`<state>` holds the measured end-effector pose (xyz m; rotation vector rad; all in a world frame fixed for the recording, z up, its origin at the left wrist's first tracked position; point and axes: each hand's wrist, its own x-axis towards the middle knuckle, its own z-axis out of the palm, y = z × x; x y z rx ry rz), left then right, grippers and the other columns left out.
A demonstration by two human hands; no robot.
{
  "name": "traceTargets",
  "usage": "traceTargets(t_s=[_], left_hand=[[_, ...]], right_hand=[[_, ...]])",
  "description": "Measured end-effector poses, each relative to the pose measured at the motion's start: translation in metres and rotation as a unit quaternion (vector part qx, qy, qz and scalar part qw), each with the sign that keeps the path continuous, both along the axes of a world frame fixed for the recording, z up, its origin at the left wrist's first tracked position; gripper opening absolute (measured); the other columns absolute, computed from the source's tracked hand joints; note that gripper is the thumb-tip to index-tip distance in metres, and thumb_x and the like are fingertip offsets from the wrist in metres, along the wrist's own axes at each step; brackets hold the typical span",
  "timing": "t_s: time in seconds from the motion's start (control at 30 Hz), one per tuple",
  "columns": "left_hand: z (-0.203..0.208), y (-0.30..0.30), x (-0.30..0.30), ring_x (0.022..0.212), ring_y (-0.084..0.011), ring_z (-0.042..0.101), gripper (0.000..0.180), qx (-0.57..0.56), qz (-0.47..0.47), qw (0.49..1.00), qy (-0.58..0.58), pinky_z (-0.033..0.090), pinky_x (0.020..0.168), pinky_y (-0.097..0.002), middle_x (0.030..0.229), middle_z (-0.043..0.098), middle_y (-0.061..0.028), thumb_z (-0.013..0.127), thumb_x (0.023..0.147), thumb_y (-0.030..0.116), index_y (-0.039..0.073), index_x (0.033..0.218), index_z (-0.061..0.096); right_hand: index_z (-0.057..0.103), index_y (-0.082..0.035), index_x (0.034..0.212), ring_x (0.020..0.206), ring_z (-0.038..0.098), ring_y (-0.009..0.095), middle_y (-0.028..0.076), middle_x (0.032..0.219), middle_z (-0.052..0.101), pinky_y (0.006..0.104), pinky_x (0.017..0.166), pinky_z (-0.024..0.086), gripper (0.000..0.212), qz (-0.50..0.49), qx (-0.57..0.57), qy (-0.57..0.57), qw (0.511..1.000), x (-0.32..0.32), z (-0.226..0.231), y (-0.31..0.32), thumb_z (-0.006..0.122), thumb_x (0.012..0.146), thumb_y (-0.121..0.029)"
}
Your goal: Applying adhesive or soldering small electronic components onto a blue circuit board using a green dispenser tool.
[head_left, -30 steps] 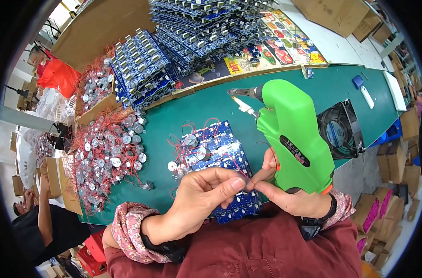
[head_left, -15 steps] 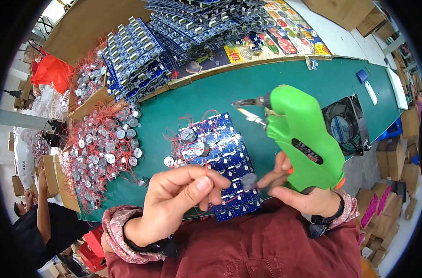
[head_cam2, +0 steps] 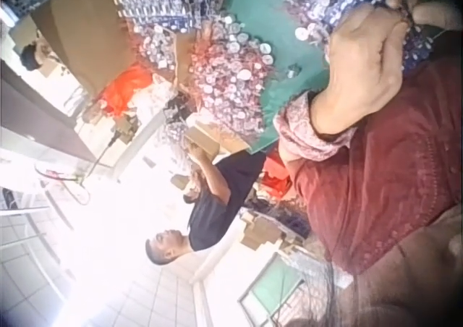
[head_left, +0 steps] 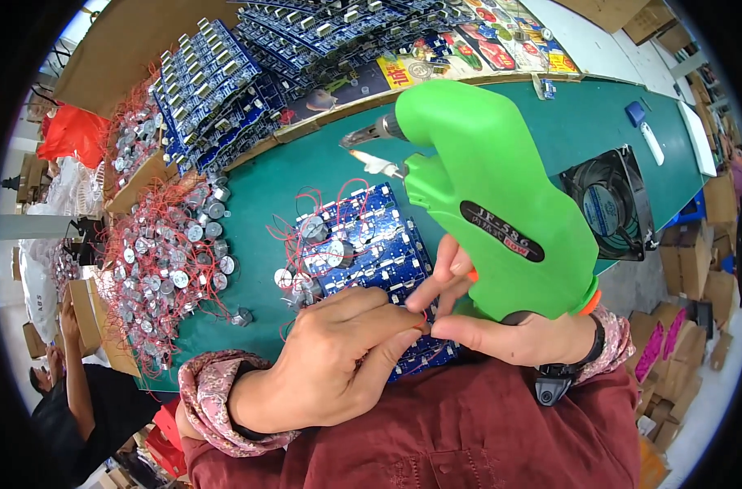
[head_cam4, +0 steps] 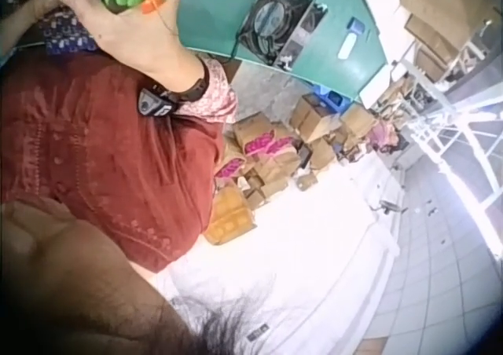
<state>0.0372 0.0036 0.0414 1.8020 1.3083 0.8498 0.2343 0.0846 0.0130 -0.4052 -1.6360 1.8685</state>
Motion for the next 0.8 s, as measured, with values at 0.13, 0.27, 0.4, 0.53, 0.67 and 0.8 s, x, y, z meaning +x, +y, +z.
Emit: traceTargets(t_s=[0.13,0.27,0.4,0.53,0.67,0.8], left_hand=[[-0.002,0.000,-0.002,0.061,-0.0236,0.056,0.012,-0.004,0.004,1.000,-0.005,0.044,0.053,-0.0329,0.070,0.057,-0.0101,0.065,0.083,0.000,0.001,0.095,0.067],[0.006,-0.004,0.006,0.056,-0.0195,0.054,0.014,-0.065,0.113,0.991,0.006,0.042,0.050,-0.0311,0.065,0.056,-0.0063,0.072,0.079,0.001,0.003,0.092,0.068],[-0.010,-0.005,0.004,0.053,-0.0172,0.052,0.015,0.050,0.107,0.993,0.016,0.041,0.048,-0.0304,0.063,0.056,-0.0033,0.076,0.075,0.002,0.006,0.089,0.070],[-0.014,-0.004,-0.002,0.056,-0.0164,0.050,0.015,0.107,0.093,0.984,0.106,0.038,0.053,-0.0316,0.068,0.057,-0.0010,0.077,0.071,0.006,0.010,0.084,0.070],[-0.010,0.003,-0.008,0.071,-0.0168,0.051,0.015,0.134,0.130,0.961,0.206,0.034,0.067,-0.0331,0.084,0.060,0.0026,0.077,0.069,0.011,0.015,0.082,0.071],[-0.021,0.009,-0.015,0.087,-0.0178,0.050,0.013,0.139,0.158,0.932,0.295,0.029,0.077,-0.0360,0.090,0.058,0.0066,0.078,0.068,0.016,0.019,0.080,0.072]], right_hand=[[0.051,0.000,0.118,0.090,0.066,0.016,0.009,0.104,0.059,0.0265,0.069,0.053,0.042,-0.026,0.020,-0.054,0.998,-0.001,-0.003,0.000,0.070,0.081,0.004],[0.052,0.000,0.116,0.087,0.066,0.014,0.006,0.094,0.061,0.0262,0.071,0.052,0.043,-0.066,-0.081,-0.041,0.994,-0.005,-0.002,-0.005,0.071,0.078,0.006],[0.051,0.000,0.115,0.084,0.064,0.013,0.006,0.090,0.062,0.0264,0.072,0.052,0.043,-0.059,-0.002,-0.108,0.992,-0.007,-0.003,-0.002,0.069,0.076,0.009],[0.051,0.000,0.115,0.083,0.063,0.013,0.006,0.089,0.062,0.0266,0.072,0.051,0.042,-0.079,-0.018,-0.168,0.982,-0.010,-0.001,-0.005,0.068,0.077,0.009],[0.051,0.000,0.117,0.084,0.062,0.013,0.007,0.095,0.060,0.0268,0.072,0.051,0.042,-0.033,0.043,-0.125,0.991,0.003,-0.010,0.004,0.067,0.080,0.008],[0.051,-0.004,0.126,0.091,0.061,0.019,0.012,0.112,0.054,0.0293,0.073,0.050,0.039,-0.038,-0.032,-0.023,0.998,0.022,-0.008,0.014,0.060,0.089,0.001]])
